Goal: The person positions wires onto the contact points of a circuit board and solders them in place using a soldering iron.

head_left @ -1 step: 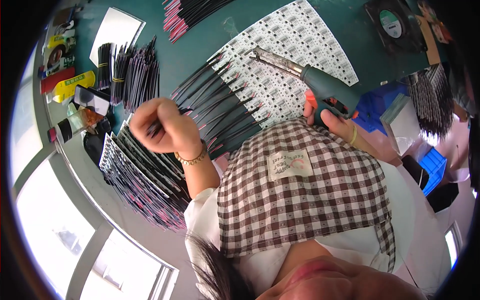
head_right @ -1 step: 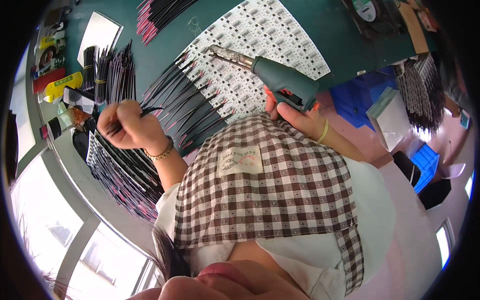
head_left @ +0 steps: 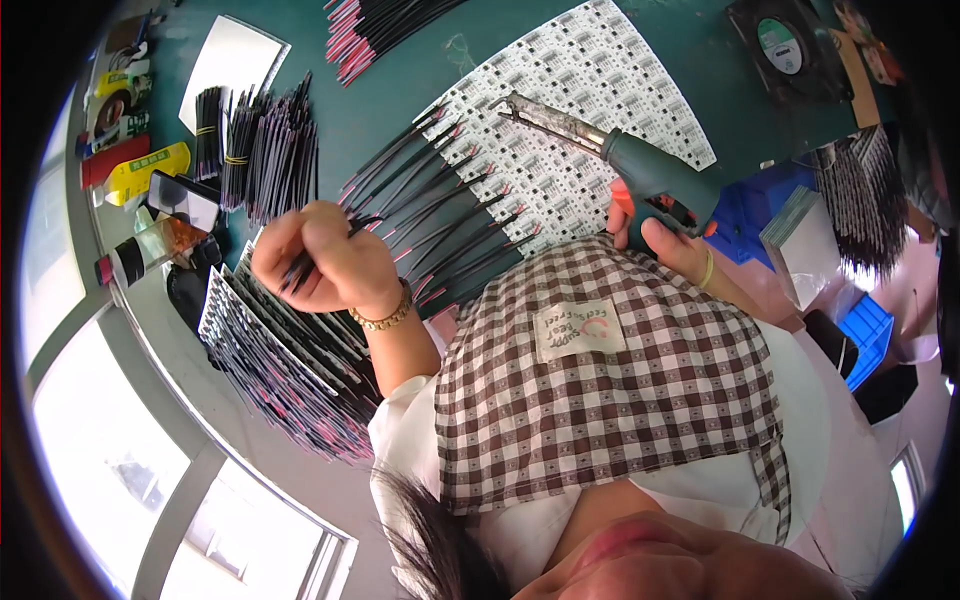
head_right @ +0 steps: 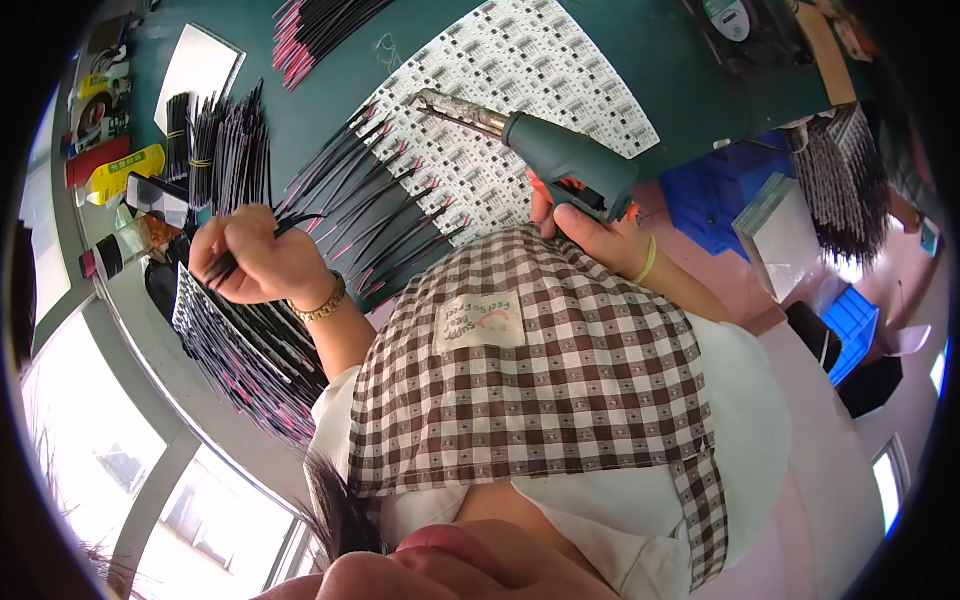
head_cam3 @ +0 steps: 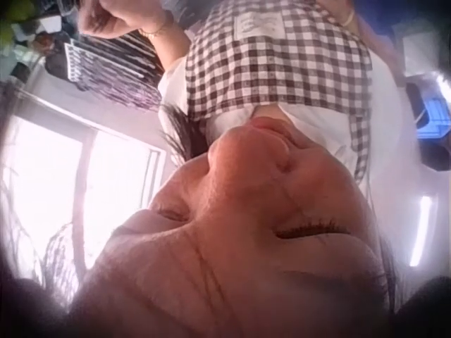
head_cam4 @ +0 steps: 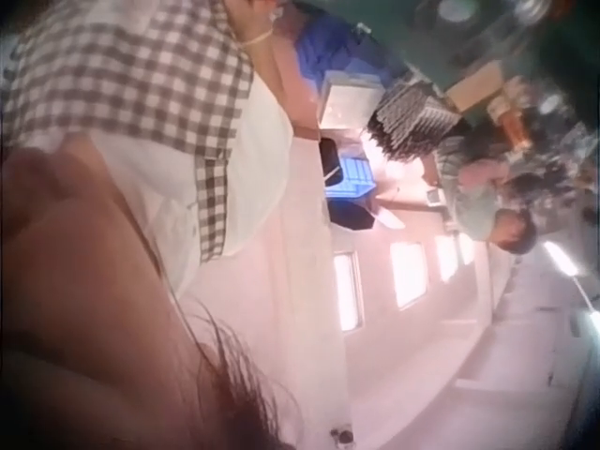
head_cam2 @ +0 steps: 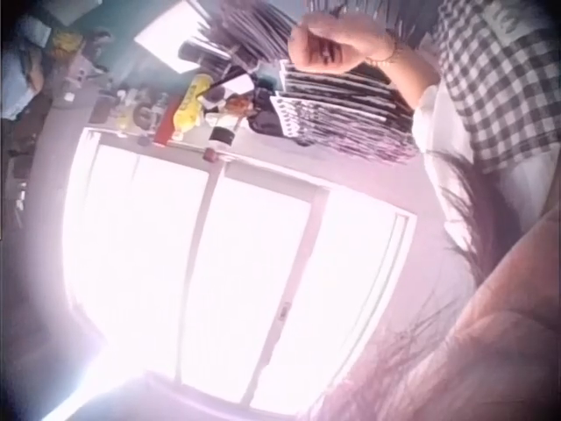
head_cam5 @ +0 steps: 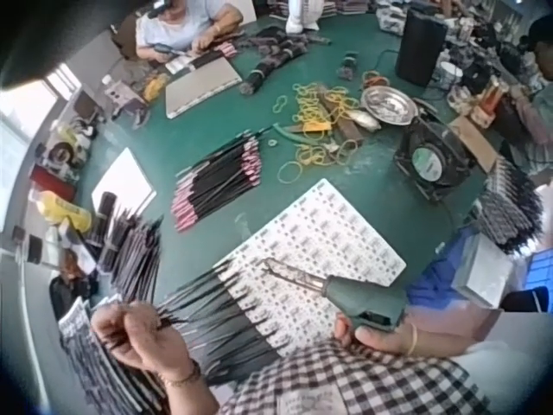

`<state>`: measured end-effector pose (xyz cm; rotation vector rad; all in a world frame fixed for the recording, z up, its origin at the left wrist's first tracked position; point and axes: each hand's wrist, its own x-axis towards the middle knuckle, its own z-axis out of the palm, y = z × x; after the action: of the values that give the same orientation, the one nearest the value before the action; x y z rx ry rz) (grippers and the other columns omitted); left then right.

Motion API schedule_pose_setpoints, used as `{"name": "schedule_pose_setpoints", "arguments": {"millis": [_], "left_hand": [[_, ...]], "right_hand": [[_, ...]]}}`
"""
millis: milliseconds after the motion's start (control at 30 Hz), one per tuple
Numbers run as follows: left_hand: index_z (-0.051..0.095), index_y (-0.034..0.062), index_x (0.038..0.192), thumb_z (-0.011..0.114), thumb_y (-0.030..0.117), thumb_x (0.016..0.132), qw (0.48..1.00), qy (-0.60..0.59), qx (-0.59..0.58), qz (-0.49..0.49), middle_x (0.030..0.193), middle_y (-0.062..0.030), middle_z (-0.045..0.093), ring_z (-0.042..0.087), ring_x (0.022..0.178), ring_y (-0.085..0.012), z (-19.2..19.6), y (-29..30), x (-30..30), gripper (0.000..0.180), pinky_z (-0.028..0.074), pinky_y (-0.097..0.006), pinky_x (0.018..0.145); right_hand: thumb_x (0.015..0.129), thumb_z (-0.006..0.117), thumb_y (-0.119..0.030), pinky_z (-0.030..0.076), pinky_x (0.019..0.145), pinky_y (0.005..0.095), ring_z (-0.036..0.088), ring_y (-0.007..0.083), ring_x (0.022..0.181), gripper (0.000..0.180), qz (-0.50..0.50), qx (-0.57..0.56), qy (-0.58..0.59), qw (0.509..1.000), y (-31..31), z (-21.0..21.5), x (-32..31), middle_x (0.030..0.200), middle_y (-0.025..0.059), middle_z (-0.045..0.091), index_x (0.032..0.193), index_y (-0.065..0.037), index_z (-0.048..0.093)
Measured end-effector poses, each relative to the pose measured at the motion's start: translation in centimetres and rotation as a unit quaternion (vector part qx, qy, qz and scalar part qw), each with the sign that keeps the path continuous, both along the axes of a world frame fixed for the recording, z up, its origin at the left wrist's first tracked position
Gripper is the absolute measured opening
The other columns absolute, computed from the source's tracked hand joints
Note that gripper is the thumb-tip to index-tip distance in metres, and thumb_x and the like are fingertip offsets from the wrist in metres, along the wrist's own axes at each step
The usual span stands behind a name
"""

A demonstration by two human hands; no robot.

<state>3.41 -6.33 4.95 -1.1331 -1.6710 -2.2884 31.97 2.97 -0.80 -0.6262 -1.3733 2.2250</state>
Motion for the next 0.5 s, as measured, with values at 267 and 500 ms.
{"name": "schedule_pose_setpoints", "arguments": {"millis": [267,500], "left_hand": [[0.038,0.0024,0.120,0.051,-0.003,0.082,0.999,0.013,-0.032,-0.019,0.059,-0.0035,0.049,0.039,0.046,-0.0081,-2.9,-1.1,-0.7,0.041,0.048,-0.028,0.054],[0.037,0.0014,0.125,0.047,0.002,0.088,0.991,-0.090,-0.096,-0.004,0.052,-0.0017,0.046,0.034,0.041,-0.0065,-2.2,0.3,0.3,0.039,0.047,-0.029,0.059]], "right_hand": [[0.091,0.052,-0.033,0.048,0.068,0.0288,0.057,0.0147,0.073,0.052,0.003,0.039,-0.009,0.999,0.0,-0.3,-0.2,0.091,0.0139,0.058,0.126,0.003,0.042],[0.091,0.053,-0.032,0.048,0.065,0.0286,0.057,0.0146,0.069,0.049,-0.004,0.051,-0.005,0.999,0.2,-0.8,-0.5,0.090,0.0140,0.058,0.125,0.003,0.044]]}}
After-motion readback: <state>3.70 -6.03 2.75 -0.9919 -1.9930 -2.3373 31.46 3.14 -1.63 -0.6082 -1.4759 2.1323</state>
